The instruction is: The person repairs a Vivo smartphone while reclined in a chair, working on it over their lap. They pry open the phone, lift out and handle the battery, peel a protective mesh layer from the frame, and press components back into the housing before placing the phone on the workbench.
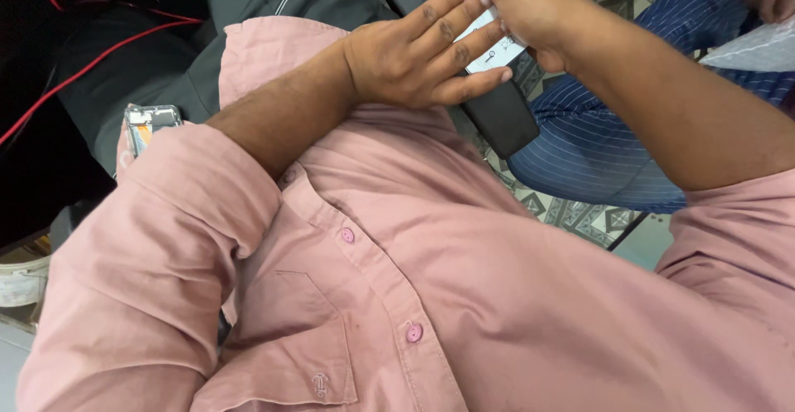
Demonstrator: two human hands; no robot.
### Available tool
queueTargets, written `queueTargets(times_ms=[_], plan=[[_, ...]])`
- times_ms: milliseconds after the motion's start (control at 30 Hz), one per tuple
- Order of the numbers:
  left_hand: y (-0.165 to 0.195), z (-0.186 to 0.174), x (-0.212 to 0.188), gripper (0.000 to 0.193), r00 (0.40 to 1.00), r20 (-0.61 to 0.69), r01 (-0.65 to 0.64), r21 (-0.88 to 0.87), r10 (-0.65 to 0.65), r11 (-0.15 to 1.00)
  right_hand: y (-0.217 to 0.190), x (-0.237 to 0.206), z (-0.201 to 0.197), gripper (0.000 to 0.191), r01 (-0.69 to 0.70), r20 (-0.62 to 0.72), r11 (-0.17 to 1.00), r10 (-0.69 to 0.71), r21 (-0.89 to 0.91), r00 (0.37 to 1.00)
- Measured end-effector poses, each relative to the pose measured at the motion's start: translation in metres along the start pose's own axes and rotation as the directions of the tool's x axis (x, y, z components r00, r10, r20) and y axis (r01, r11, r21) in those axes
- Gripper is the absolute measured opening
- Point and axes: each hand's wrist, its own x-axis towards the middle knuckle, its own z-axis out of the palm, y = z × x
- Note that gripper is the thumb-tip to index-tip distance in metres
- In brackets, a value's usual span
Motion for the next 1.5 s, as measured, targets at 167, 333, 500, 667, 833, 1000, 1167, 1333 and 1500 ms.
queueTargets(times_ms=[167, 333, 500, 667, 833, 1000, 1167, 1333, 1500], plan=[[0.004, 0.007, -0.012, 0.029, 0.999, -0.016, 0.034, -0.05, -0.035, 0.998, 0.011, 0.009, -0.005, 0.028, 0.001, 0.069, 0.997, -0.007, 0.079, 0.998], [0.004, 0.017, -0.023, 0.03, 0.999, -0.025, 0.037, -0.088, -0.039, 0.995, 0.022, 0.024, -0.013, 0.029, -0.126, 0.095, 0.987, 0.117, 0.1, 0.989], [0.009, 0.01, -0.029, 0.034, 0.999, -0.028, 0.041, -0.117, -0.045, 0.992, 0.037, 0.026, -0.009, 0.028, -0.133, 0.215, 0.974, 0.092, 0.181, 0.972], [0.017, 0.008, -0.042, 0.036, 0.999, -0.037, 0.025, -0.106, -0.029, 0.994, 0.05, 0.022, -0.001, 0.03, -0.079, 0.143, 0.989, 0.06, 0.125, 0.988], [0.019, 0.008, -0.051, 0.029, 0.999, -0.024, 0.019, -0.109, -0.021, 0.994, 0.048, 0.027, 0.01, 0.032, -0.07, 0.241, 0.965, 0.008, 0.251, 0.971], [0.018, -0.014, -0.038, 0.029, 0.997, -0.061, 0.034, -0.045, -0.037, 0.998, 0.025, 0.011, 0.024, 0.026, 0.058, 0.057, 0.994, -0.064, 0.095, 0.996], [0.02, -0.041, -0.035, 0.033, 0.996, 0.038, 0.084, -0.119, -0.08, 0.989, 0.011, -0.013, 0.032, 0.026, 0.211, 0.044, 0.967, -0.219, 0.141, 0.975], [0.024, -0.083, -0.035, 0.023, 0.983, 0.101, 0.167, -0.144, -0.153, 0.975, 0.012, -0.054, 0.028, 0.057, 0.249, -0.072, 0.968, -0.249, 0.005, 0.966], [0.02, -0.124, 0.001, 0.025, 0.573, 0.129, 0.743, -0.498, -0.809, 0.447, -0.013, -0.082, 0.041, 0.047, 0.772, -0.087, 0.607, -0.793, -0.189, 0.602]])
